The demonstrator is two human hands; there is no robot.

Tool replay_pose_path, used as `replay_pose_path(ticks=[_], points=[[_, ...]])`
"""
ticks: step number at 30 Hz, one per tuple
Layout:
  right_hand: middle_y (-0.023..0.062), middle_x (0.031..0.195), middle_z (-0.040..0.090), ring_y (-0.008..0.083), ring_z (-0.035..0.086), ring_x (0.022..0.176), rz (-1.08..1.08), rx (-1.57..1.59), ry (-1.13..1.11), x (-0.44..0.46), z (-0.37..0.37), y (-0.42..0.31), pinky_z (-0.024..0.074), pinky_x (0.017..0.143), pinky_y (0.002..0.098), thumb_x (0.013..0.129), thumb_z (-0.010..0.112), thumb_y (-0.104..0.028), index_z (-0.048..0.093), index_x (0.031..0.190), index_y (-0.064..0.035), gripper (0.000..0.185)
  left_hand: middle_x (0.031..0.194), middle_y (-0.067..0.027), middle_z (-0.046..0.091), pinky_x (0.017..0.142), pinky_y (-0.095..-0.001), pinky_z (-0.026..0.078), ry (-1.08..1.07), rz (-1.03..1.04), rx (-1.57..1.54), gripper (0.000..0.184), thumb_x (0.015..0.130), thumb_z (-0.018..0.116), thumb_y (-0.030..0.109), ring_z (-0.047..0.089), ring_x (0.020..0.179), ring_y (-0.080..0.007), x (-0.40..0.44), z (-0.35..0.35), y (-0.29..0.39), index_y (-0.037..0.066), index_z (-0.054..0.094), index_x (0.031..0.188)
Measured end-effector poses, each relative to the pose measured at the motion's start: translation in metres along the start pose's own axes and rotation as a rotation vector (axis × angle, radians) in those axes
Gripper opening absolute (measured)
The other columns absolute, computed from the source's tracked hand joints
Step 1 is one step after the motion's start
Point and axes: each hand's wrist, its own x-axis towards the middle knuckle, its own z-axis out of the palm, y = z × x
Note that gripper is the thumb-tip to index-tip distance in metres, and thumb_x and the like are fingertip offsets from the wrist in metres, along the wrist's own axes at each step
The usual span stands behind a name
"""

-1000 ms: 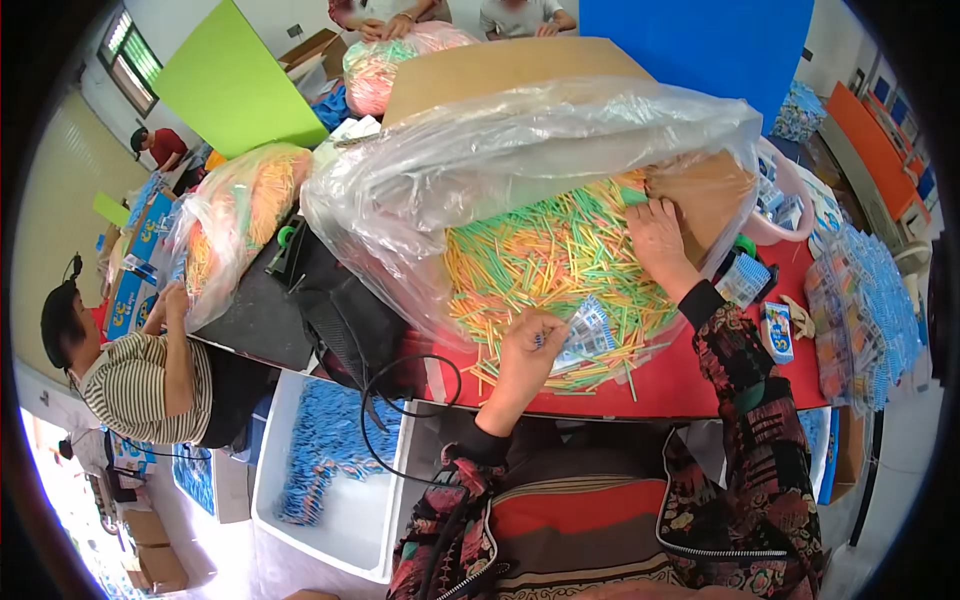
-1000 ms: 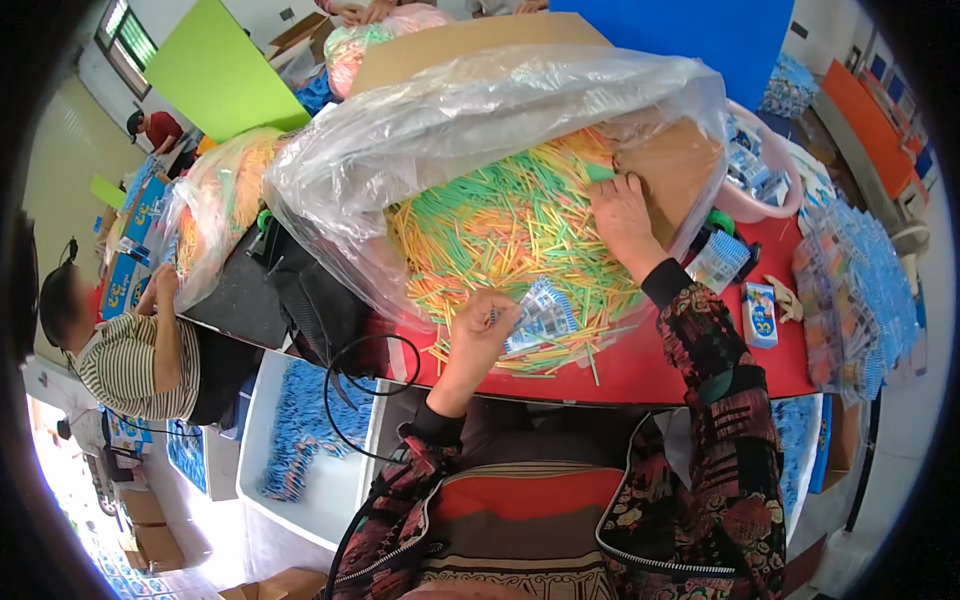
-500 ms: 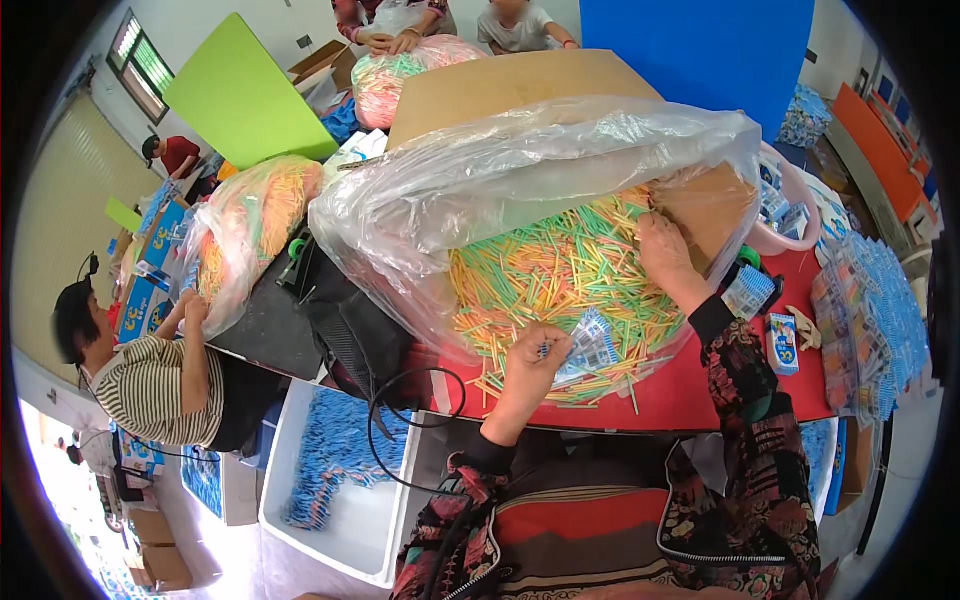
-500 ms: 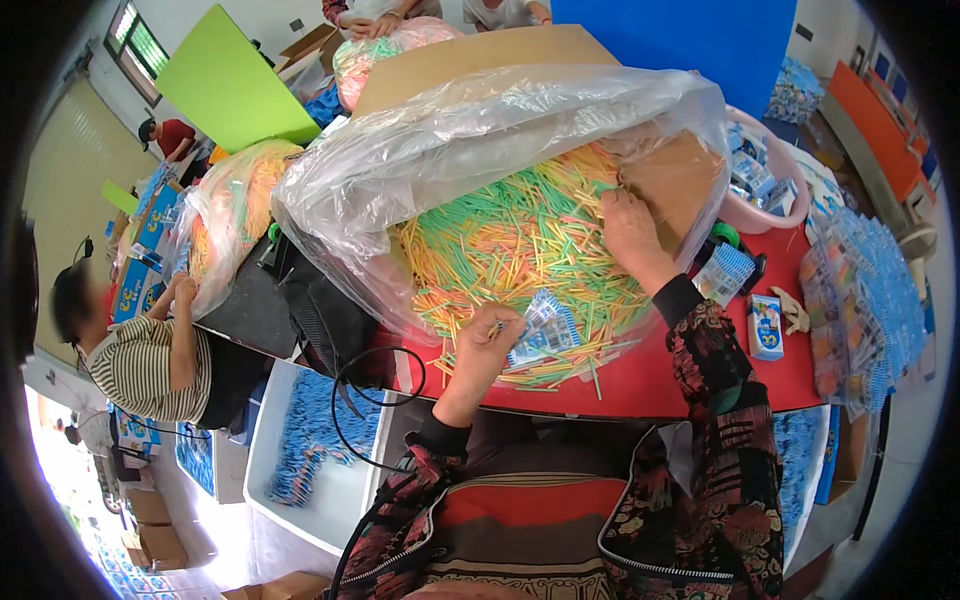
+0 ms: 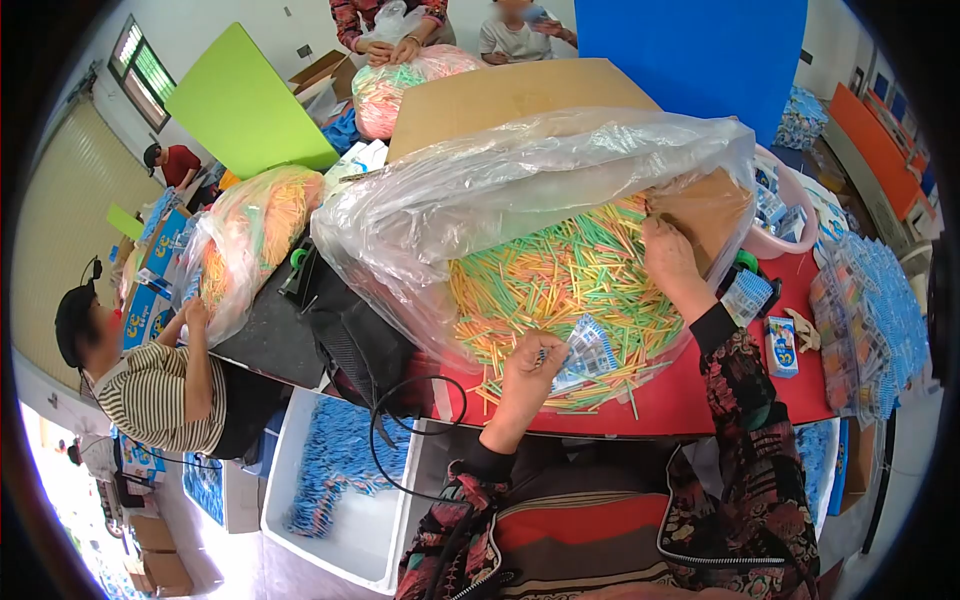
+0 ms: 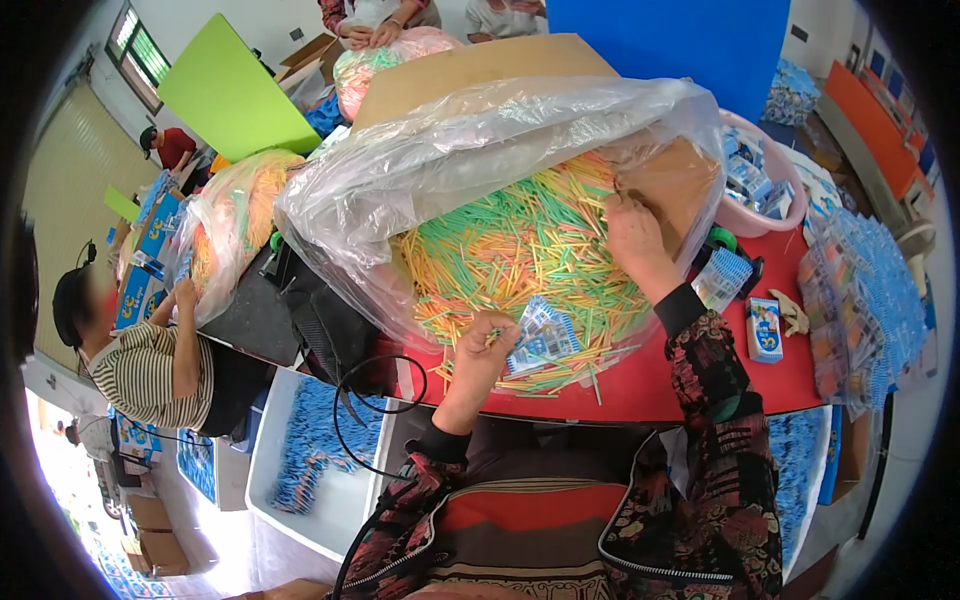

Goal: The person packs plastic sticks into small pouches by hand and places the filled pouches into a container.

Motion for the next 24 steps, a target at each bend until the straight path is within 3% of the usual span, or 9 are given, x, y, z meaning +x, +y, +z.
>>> replay_pose_path(ticks=[6,14,16,18,19,21,22,23,24], points=[[0.0192,0.072,0.060,0.0346,0.062,0.069,0.269,0.236,-0.103,-0.005,-0.019,-0.004,0.0494,0.060,0.0450,0.076,0.052,-0.004,0.051,0.084,-0.0019,0.009,0.090,0.0005,0.054,0.078,-0.0213,0.040,-0.012,-0.095,-0.078,0.003,0.087,0.060,0.001,0.050,0.086,-0.0073,-0.001,0.000,0.008,0.003,0.058,0.089],[0.0180,0.069,0.060,0.0351,0.062,0.068,0.169,0.160,-0.025,-0.017,-0.011,0.004,0.0486,0.060,0.0448,0.079,0.052,-0.007,0.053,0.089,-0.0008,0.012,0.090,0.0013,0.054,0.080,-0.0213,0.040,-0.036,-0.091,-0.057,0.003,0.088,0.059,0.001,0.050,0.087,-0.0071,-0.002,0.000,0.005,0.003,0.058,0.089],[0.0169,0.070,0.060,0.0329,0.063,0.067,0.177,0.177,-0.029,-0.012,-0.025,-0.004,0.0489,0.060,0.0428,0.081,0.054,-0.010,0.054,0.089,-0.0006,0.013,0.102,-0.0022,0.055,0.080,-0.0219,0.040,-0.036,-0.129,-0.231,0.003,0.087,0.059,0.002,0.052,0.094,-0.0082,-0.001,0.000,0.005,0.004,0.057,0.087],[0.0118,0.072,0.057,0.0231,0.058,0.066,0.569,1.188,-0.467,-0.004,-0.057,-0.028,0.0466,0.062,0.0359,0.083,0.060,-0.013,0.050,0.089,0.0016,0.019,0.114,-0.0056,0.053,0.081,-0.0226,0.040,-0.076,-0.016,-0.214,0.004,0.087,0.060,0.003,0.050,0.102,-0.0102,0.004,0.000,0.017,0.005,0.057,0.086],[0.0118,0.072,0.057,0.0231,0.058,0.066,0.573,1.188,-0.467,-0.008,-0.064,-0.038,0.0466,0.062,0.0359,0.083,0.060,-0.013,0.050,0.089,0.0016,0.019,0.126,-0.0090,0.050,0.082,-0.0234,0.040,-0.114,0.096,-0.201,0.005,0.087,0.061,0.005,0.049,0.110,-0.0122,0.007,-0.001,0.025,0.006,0.056,0.084],[0.0056,0.073,0.056,0.0168,0.056,0.070,0.410,1.381,-0.771,-0.018,-0.073,-0.054,0.0447,0.064,0.0313,0.083,0.063,-0.020,0.052,0.088,0.0013,0.025,0.134,-0.0116,0.043,0.085,-0.0247,0.040,-0.182,0.091,-0.188,0.006,0.087,0.061,0.006,0.046,0.115,-0.0143,0.013,-0.001,0.038,0.007,0.056,0.083],[0.0056,0.073,0.056,0.0168,0.056,0.070,0.414,1.380,-0.774,-0.020,-0.075,-0.060,0.0447,0.064,0.0313,0.083,0.063,-0.020,0.052,0.088,0.0013,0.025,0.142,-0.0141,0.037,0.088,-0.0261,0.039,-0.248,0.090,-0.173,0.007,0.087,0.061,0.007,0.043,0.120,-0.0164,0.017,-0.001,0.043,0.007,0.055,0.082],[0.0054,0.076,0.058,0.0168,0.057,0.073,0.206,1.283,-0.700,-0.023,-0.076,-0.065,0.0450,0.066,0.0315,0.082,0.062,-0.020,0.054,0.090,0.0009,0.024,0.142,-0.0141,0.037,0.088,-0.0261,0.039,-0.247,0.082,-0.176,0.007,0.087,0.061,0.007,0.043,0.120,-0.0164,0.020,0.000,0.046,0.007,0.055,0.082],[0.0052,0.079,0.060,0.0168,0.058,0.076,0.015,1.183,-0.632,-0.030,-0.078,-0.071,0.0452,0.069,0.0317,0.082,0.062,-0.020,0.055,0.092,0.0006,0.024,0.143,-0.0145,0.035,0.098,-0.0321,0.030,-0.298,0.049,-0.130,0.007,0.087,0.061,0.009,0.033,0.129,-0.0227,0.023,0.002,0.047,0.008,0.055,0.083]])
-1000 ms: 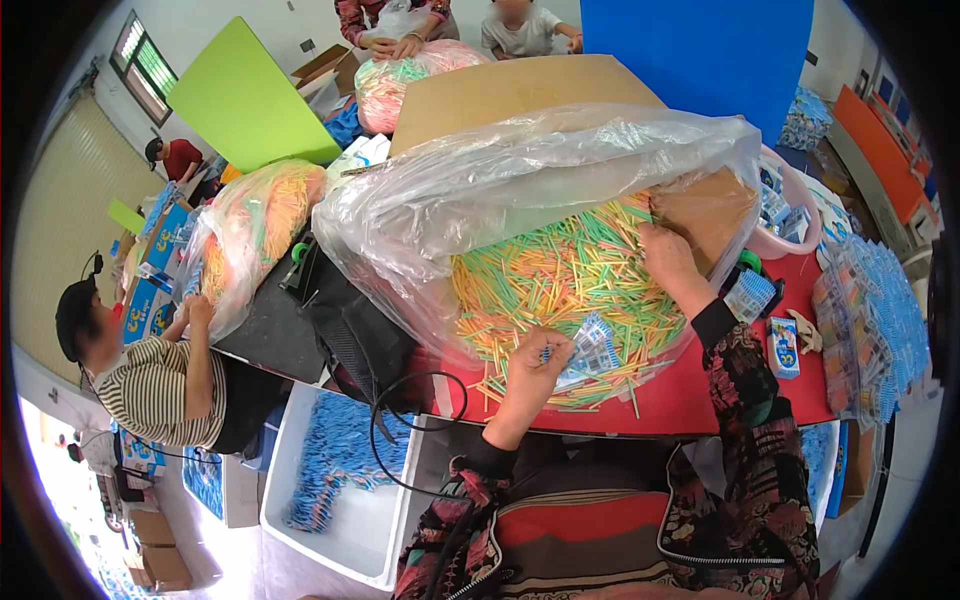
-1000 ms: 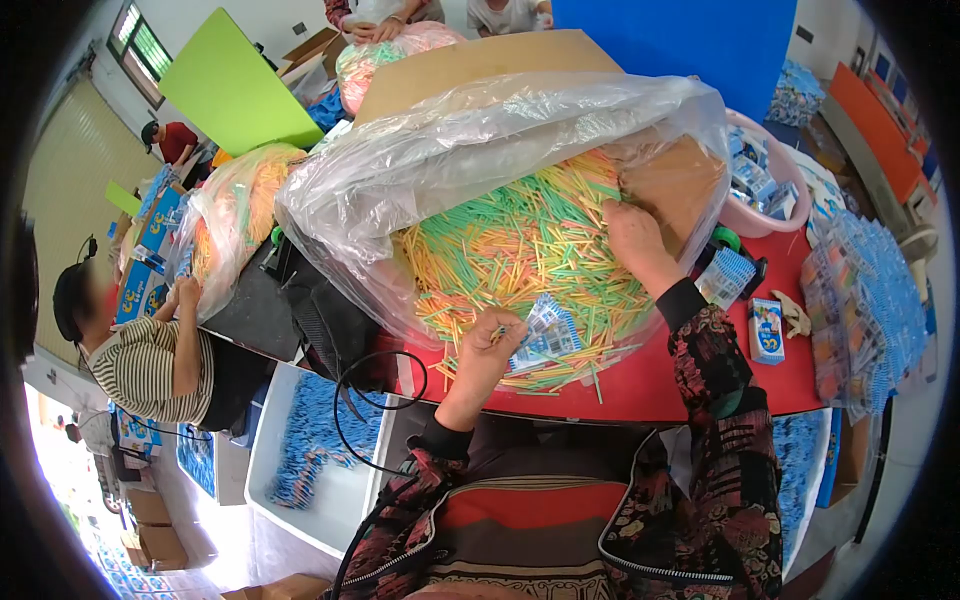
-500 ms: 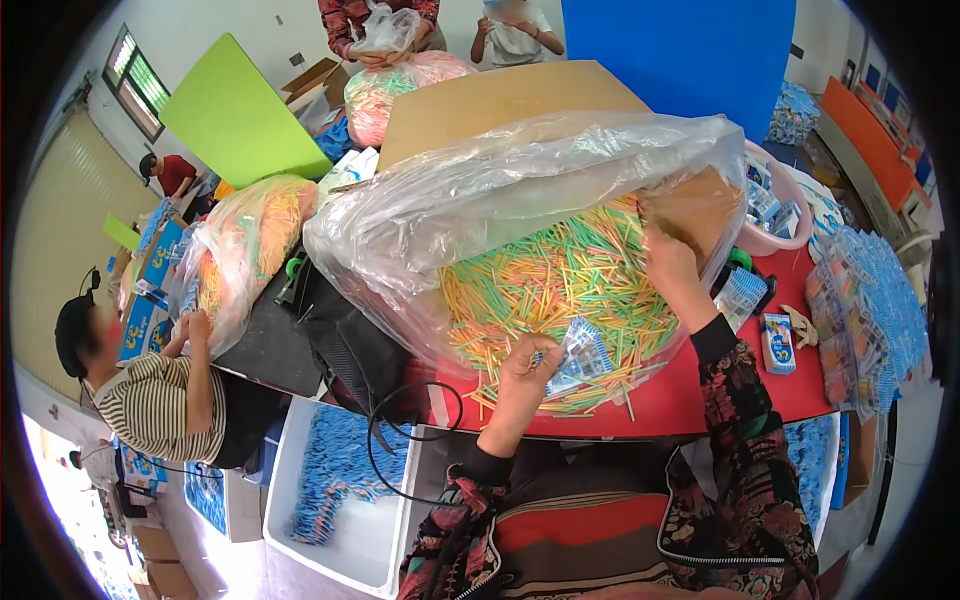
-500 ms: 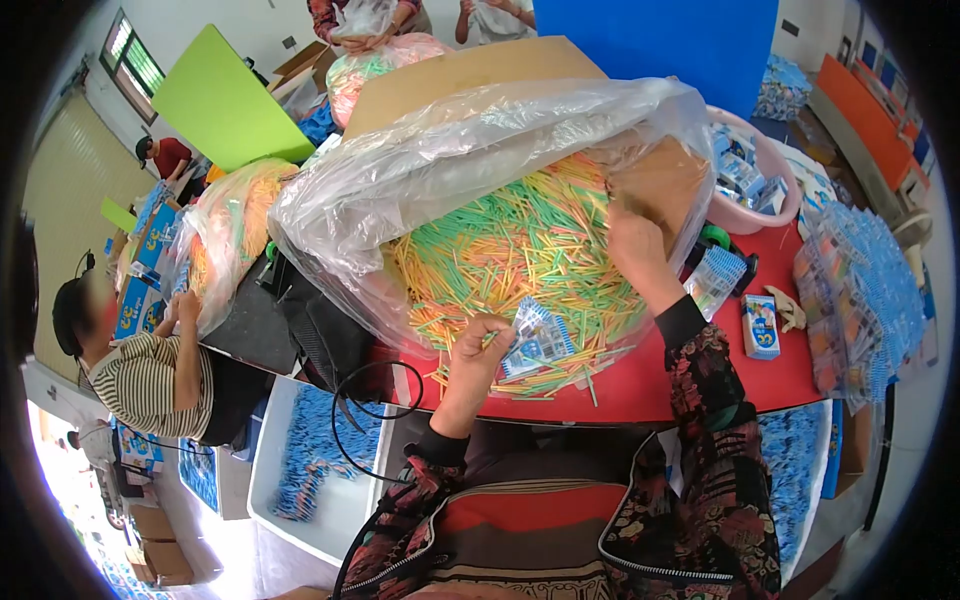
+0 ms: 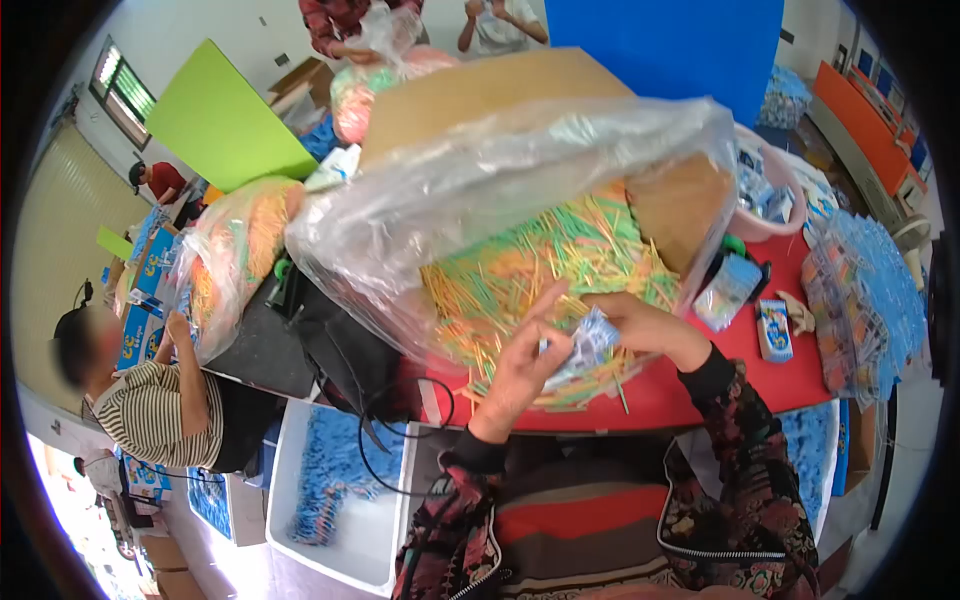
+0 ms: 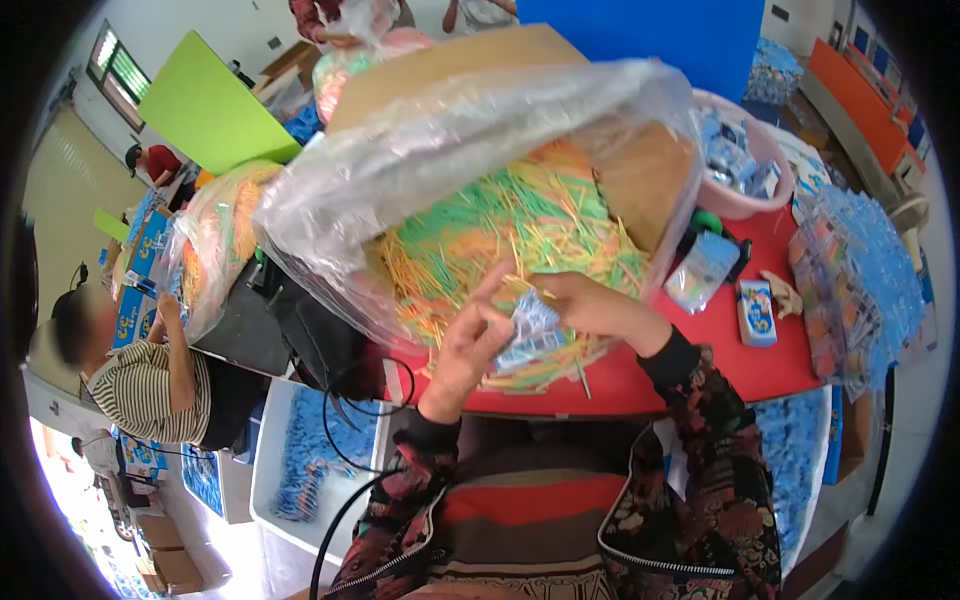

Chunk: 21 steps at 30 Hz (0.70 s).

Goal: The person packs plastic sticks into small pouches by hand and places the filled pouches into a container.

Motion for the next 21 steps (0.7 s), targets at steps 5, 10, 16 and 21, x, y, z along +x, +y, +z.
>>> replay_pose_path(ticks=[5,10,16,21], points=[[0.0073,0.108,0.059,0.0171,0.055,0.100,0.086,0.297,-0.048,0.000,0.011,0.009,0.0410,0.090,0.0308,0.082,0.062,-0.017,0.058,0.105,-0.0009,0.029,0.132,-0.0118,0.048,0.095,-0.0321,0.036,-0.018,-0.065,-0.038,0.010,0.086,0.063,0.011,0.048,0.114,-0.0217,0.005,0.013,-0.020,0.005,0.055,0.082],[-0.0002,0.076,0.057,0.0094,0.053,0.069,0.228,0.495,0.150,0.004,0.022,0.009,0.0421,0.062,0.0233,0.090,0.058,-0.018,0.055,0.108,-0.0038,0.023,0.129,-0.0063,0.049,0.092,-0.0305,0.040,0.204,-0.086,-0.784,0.005,0.089,0.056,0.002,0.051,0.107,-0.0163,-0.001,0.021,-0.022,0.007,0.053,0.088],[0.0019,0.091,0.058,0.0096,0.056,0.082,0.118,1.159,0.581,0.016,0.061,0.001,0.0472,0.072,0.0236,0.093,0.054,-0.013,0.050,0.116,-0.0039,0.025,0.120,-0.0046,0.054,0.109,-0.0371,0.026,0.203,-0.111,-1.124,0.056,0.079,0.066,0.025,0.048,0.116,-0.0211,-0.006,0.043,-0.043,0.004,0.045,0.126],[0.0011,0.090,0.058,0.0083,0.055,0.082,0.087,1.148,0.649,0.017,0.075,-0.002,0.0464,0.072,0.0225,0.093,0.055,-0.012,0.053,0.112,-0.0046,0.020,0.119,-0.0047,0.054,0.105,-0.0368,0.031,0.317,-0.196,-1.142,0.048,0.082,0.061,0.018,0.049,0.112,-0.0209,-0.008,0.045,-0.043,0.005,0.046,0.125]])
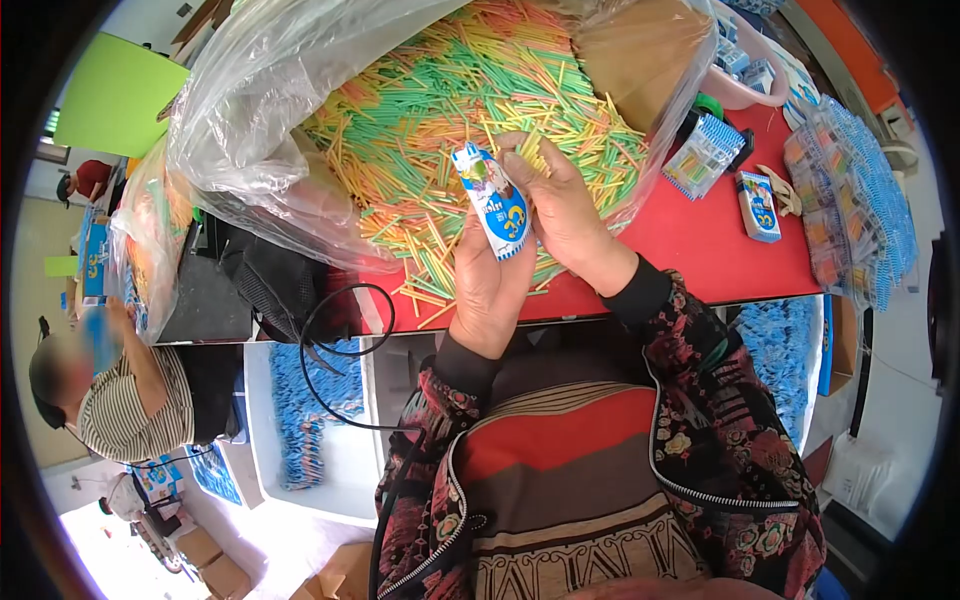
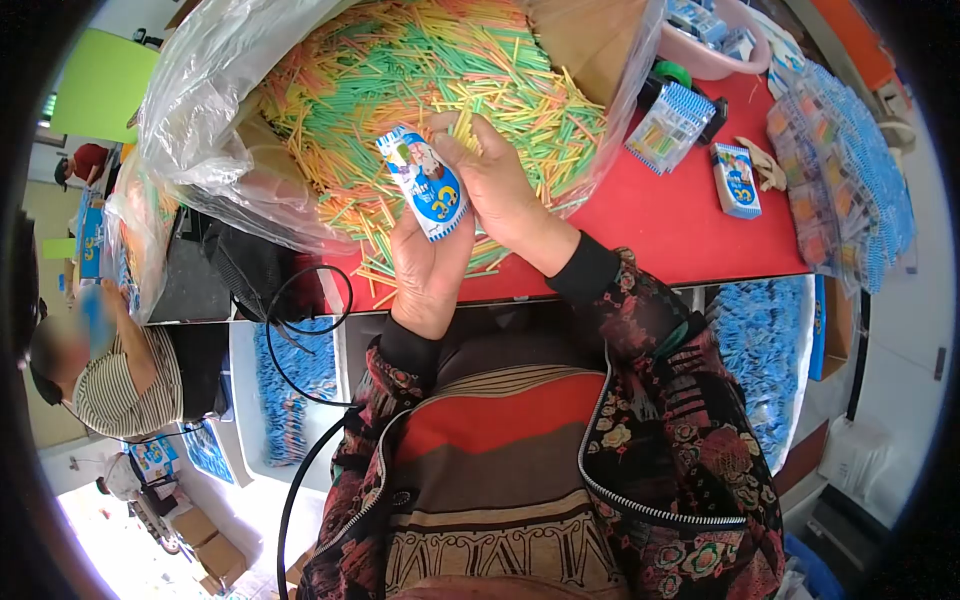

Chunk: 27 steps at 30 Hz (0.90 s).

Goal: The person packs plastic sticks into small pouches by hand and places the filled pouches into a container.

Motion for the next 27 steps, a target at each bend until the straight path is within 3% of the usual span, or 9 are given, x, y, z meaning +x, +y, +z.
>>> replay_pose_path(ticks=[5,7,12,13,17,19,24,27], points=[[0.0010,0.093,0.058,0.0067,0.054,0.085,-0.027,-0.151,-0.013,-0.002,0.000,0.003,0.0454,0.074,0.0211,0.093,0.055,-0.013,0.055,0.110,-0.0048,0.019,0.116,-0.0040,0.055,0.104,-0.0365,0.031,0.004,0.004,0.008,0.045,0.083,0.059,0.017,0.049,0.112,-0.0200,-0.002,0.001,0.004,0.006,0.046,0.125],[0.0014,0.094,0.059,0.0068,0.054,0.086,-0.118,-0.351,-0.039,-0.004,0.003,0.001,0.0449,0.075,0.0207,0.093,0.055,-0.014,0.056,0.109,-0.0038,0.019,0.114,-0.0041,0.056,0.103,-0.0365,0.032,0.005,0.014,-0.015,0.040,0.084,0.057,0.015,0.050,0.109,-0.0196,-0.002,0.003,0.004,0.006,0.048,0.123],[0.0032,0.096,0.061,0.0092,0.055,0.089,-0.025,-0.307,-0.060,-0.005,-0.010,-0.012,0.0456,0.078,0.0230,0.094,0.054,-0.015,0.057,0.109,-0.0021,0.020,0.109,-0.0073,0.060,0.099,-0.0383,0.039,0.061,0.051,0.137,0.022,0.088,0.053,0.012,0.056,0.101,-0.0212,-0.007,0.021,0.018,0.005,0.055,0.110],[0.0037,0.096,0.062,0.0100,0.056,0.089,-0.044,-0.307,-0.087,-0.002,-0.017,-0.013,0.0459,0.079,0.0241,0.094,0.053,-0.016,0.057,0.109,-0.0016,0.021,0.109,-0.0078,0.061,0.093,-0.0350,0.042,0.068,0.067,0.234,0.011,0.092,0.052,0.011,0.058,0.098,-0.0187,-0.005,0.022,0.023,0.005,0.057,0.100],[0.0060,0.098,0.064,0.0120,0.057,0.094,-0.037,-0.523,-0.128,-0.001,-0.028,-0.015,0.0459,0.084,0.0263,0.095,0.051,-0.015,0.057,0.111,-0.0003,0.023,0.108,-0.0061,0.061,0.084,-0.0263,0.045,0.079,0.177,0.439,0.006,0.092,0.055,0.008,0.057,0.094,-0.0118,-0.005,-0.005,0.035,0.005,0.058,0.089],[0.0063,0.103,0.064,0.0125,0.058,0.096,-0.052,-0.673,-0.129,0.004,-0.037,-0.015,0.0449,0.087,0.0263,0.095,0.050,-0.014,0.057,0.112,0.0002,0.023,0.106,-0.0054,0.061,0.084,-0.0263,0.044,0.087,0.189,0.486,0.006,0.092,0.055,0.008,0.057,0.094,-0.0117,-0.006,-0.008,0.038,0.005,0.058,0.089],[0.0050,0.101,0.064,0.0125,0.056,0.099,-0.277,-0.873,-0.002,0.016,-0.045,-0.020,0.0423,0.090,0.0272,0.096,0.049,-0.017,0.058,0.110,-0.0003,0.023,0.104,-0.0040,0.060,0.084,-0.0259,0.044,0.124,0.191,0.543,0.004,0.091,0.056,0.006,0.055,0.096,-0.0111,-0.005,-0.021,0.036,0.005,0.059,0.088],[0.0048,0.103,0.064,0.0124,0.056,0.101,-0.279,-0.604,-0.032,0.015,-0.046,-0.029,0.0413,0.092,0.0270,0.096,0.048,-0.019,0.059,0.107,-0.0015,0.023,0.105,-0.0031,0.057,0.084,-0.0248,0.043,0.031,0.229,0.628,0.002,0.088,0.059,0.004,0.053,0.096,-0.0108,-0.005,-0.018,0.034,0.006,0.059,0.088]])
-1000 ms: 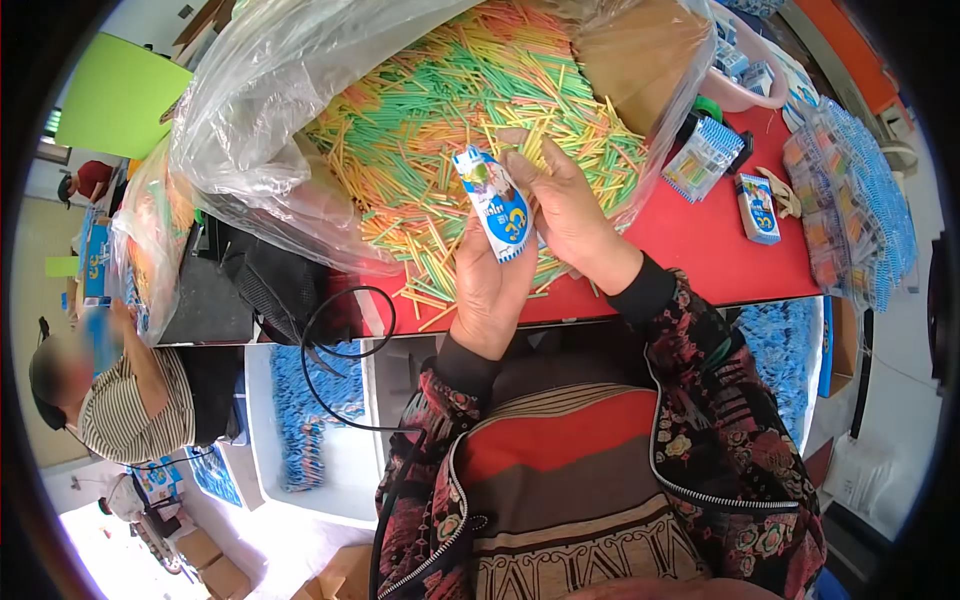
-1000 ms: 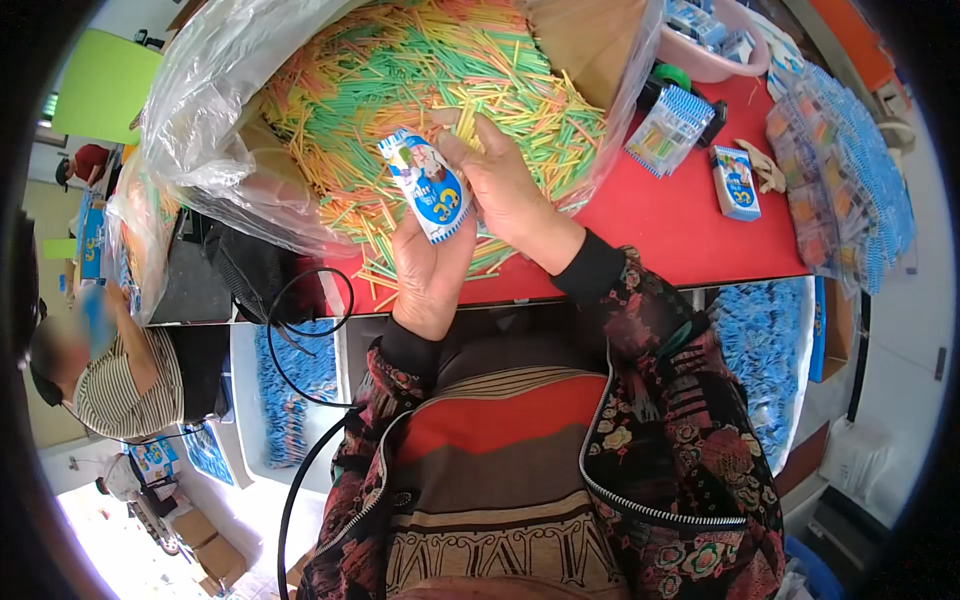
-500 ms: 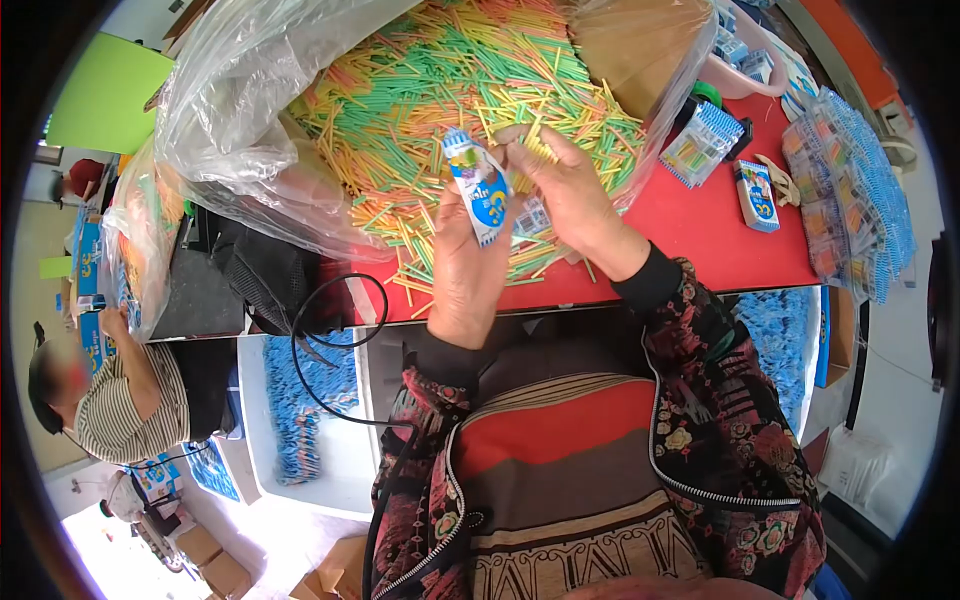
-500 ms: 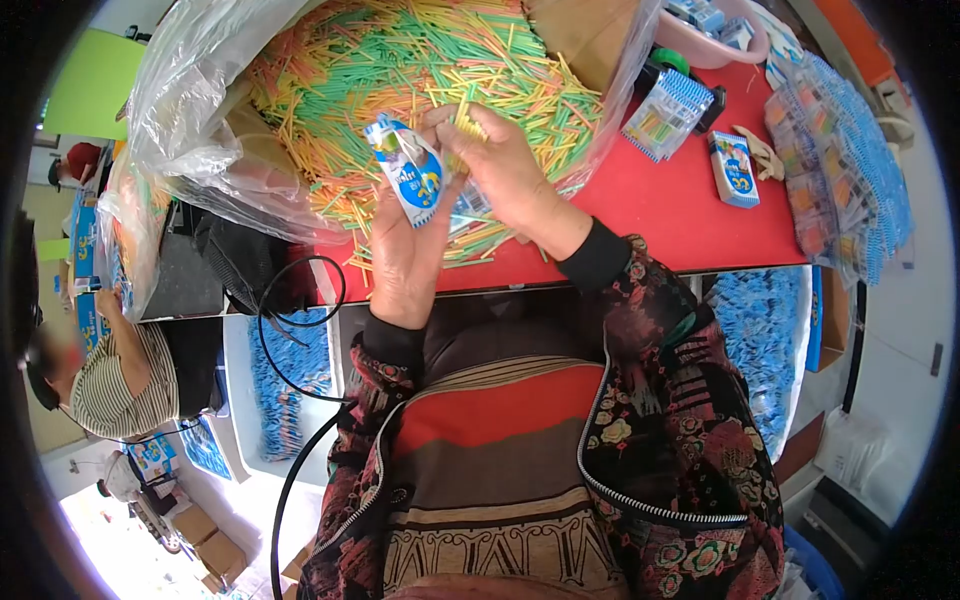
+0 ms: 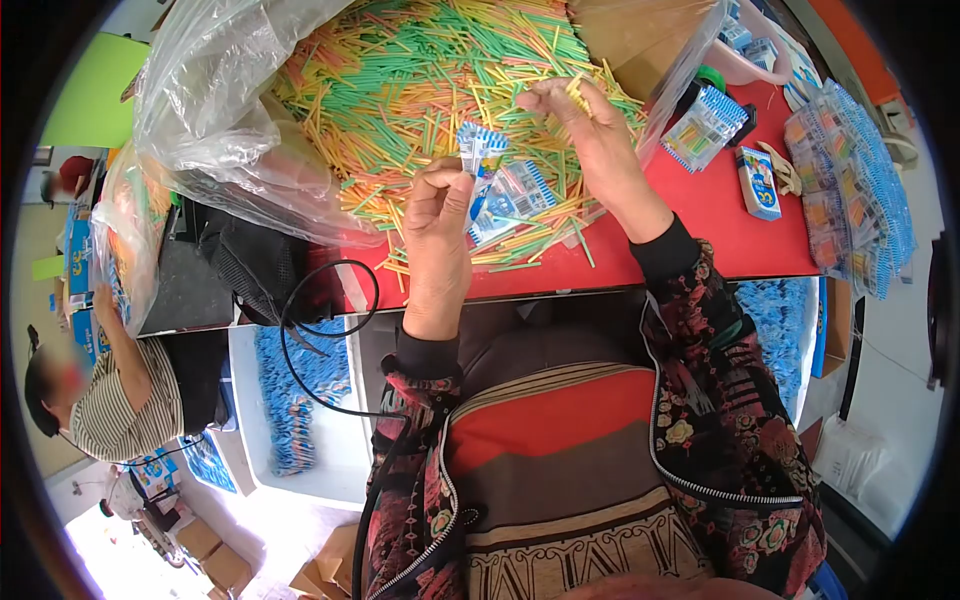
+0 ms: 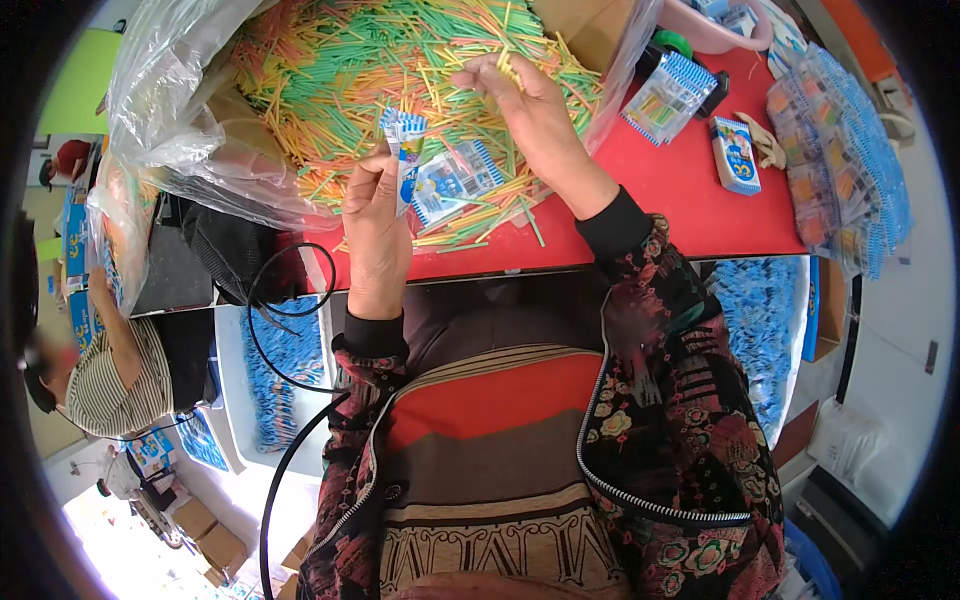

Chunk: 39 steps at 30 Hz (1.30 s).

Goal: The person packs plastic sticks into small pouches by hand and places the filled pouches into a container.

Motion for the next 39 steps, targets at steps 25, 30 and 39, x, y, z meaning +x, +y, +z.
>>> replay_pose_path(ticks=[25,30,39], points=[[0.0063,0.085,0.065,0.0199,0.060,0.102,-0.447,-0.573,-0.164,-0.022,0.013,-0.033,0.0288,0.105,0.0427,0.097,0.045,-0.026,0.053,0.095,-0.0057,0.022,0.104,-0.0042,0.052,0.090,-0.0297,0.038,-0.054,0.201,0.591,0.013,0.078,0.070,0.004,0.047,0.102,-0.0179,-0.006,-0.003,0.001,0.007,0.060,0.085],[0.0063,0.092,0.064,0.0215,0.058,0.106,-0.432,-0.646,-0.284,-0.028,0.009,-0.030,0.0249,0.107,0.0447,0.096,0.047,-0.023,0.054,0.097,-0.0054,0.019,0.100,-0.0045,0.054,0.087,-0.0296,0.039,-0.048,0.189,0.656,0.012,0.078,0.069,0.004,0.048,0.099,-0.0182,-0.008,0.006,0.011,0.006,0.059,0.084],[0.0079,0.095,0.062,0.0224,0.057,0.108,-0.315,-0.720,-0.403,-0.034,0.004,-0.037,0.0315,0.105,0.0425,0.095,0.050,-0.021,0.053,0.097,-0.0032,0.018,0.101,-0.0051,0.053,0.087,-0.0305,0.041,-0.073,0.427,0.798,0.013,0.079,0.067,0.003,0.049,0.098,-0.0191,-0.003,0.002,0.003,0.006,0.058,0.087]])
